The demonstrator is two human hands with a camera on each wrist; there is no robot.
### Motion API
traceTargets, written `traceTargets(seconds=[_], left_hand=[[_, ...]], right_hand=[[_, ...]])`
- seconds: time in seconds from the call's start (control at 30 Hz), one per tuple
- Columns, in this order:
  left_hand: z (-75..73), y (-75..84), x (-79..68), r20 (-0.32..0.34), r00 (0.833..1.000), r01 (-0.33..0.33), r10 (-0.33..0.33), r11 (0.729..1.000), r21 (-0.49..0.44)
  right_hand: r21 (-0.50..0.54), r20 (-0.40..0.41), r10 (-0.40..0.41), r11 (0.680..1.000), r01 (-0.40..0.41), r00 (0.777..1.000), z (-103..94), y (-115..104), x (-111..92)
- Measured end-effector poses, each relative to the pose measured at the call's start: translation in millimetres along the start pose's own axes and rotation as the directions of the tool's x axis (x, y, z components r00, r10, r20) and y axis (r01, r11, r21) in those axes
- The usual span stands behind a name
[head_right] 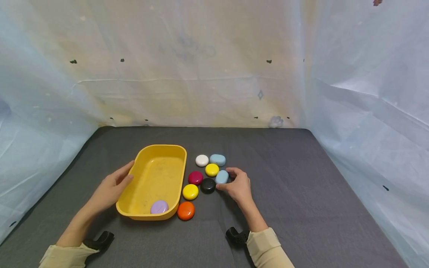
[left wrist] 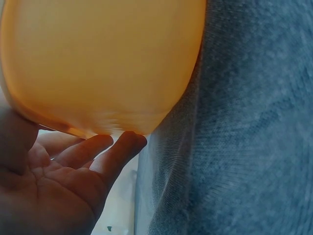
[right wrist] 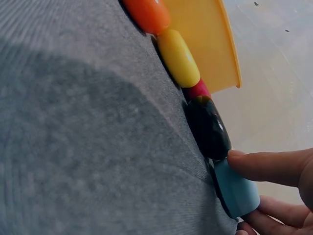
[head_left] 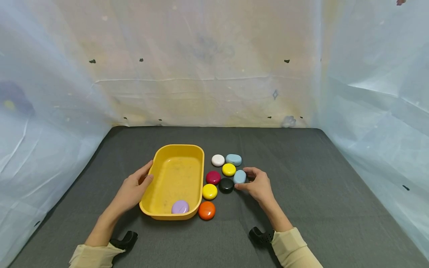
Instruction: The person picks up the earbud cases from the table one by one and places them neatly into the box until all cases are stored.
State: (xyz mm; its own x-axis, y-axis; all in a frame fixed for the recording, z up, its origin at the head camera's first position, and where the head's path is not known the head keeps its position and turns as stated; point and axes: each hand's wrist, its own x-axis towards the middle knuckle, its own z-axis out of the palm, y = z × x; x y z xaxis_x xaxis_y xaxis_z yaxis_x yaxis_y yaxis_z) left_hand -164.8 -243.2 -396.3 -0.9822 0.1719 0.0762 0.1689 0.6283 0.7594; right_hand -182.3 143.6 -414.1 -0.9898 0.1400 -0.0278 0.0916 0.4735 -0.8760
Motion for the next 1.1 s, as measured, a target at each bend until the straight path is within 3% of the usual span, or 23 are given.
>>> traceTargets(seconds=[0.37, 1.1], left_hand=[[-0.2, 0.8, -0.3, -0.001, 1.0, -0.001, 0.001, 1.0, -0.001], [0.9, -2.2, -0.1, 0.004, 1.0, -0.002, 0.002, 1.0, 0.012]], right_hand=[[-0.028, -0.01, 0.002, 1.0, -0.002, 1.0, -2.6, -1.0, 0.6], [0.008, -0.051, 0.033, 0.999, -0.033, 0.998, -3.9, -2.7, -2.3]])
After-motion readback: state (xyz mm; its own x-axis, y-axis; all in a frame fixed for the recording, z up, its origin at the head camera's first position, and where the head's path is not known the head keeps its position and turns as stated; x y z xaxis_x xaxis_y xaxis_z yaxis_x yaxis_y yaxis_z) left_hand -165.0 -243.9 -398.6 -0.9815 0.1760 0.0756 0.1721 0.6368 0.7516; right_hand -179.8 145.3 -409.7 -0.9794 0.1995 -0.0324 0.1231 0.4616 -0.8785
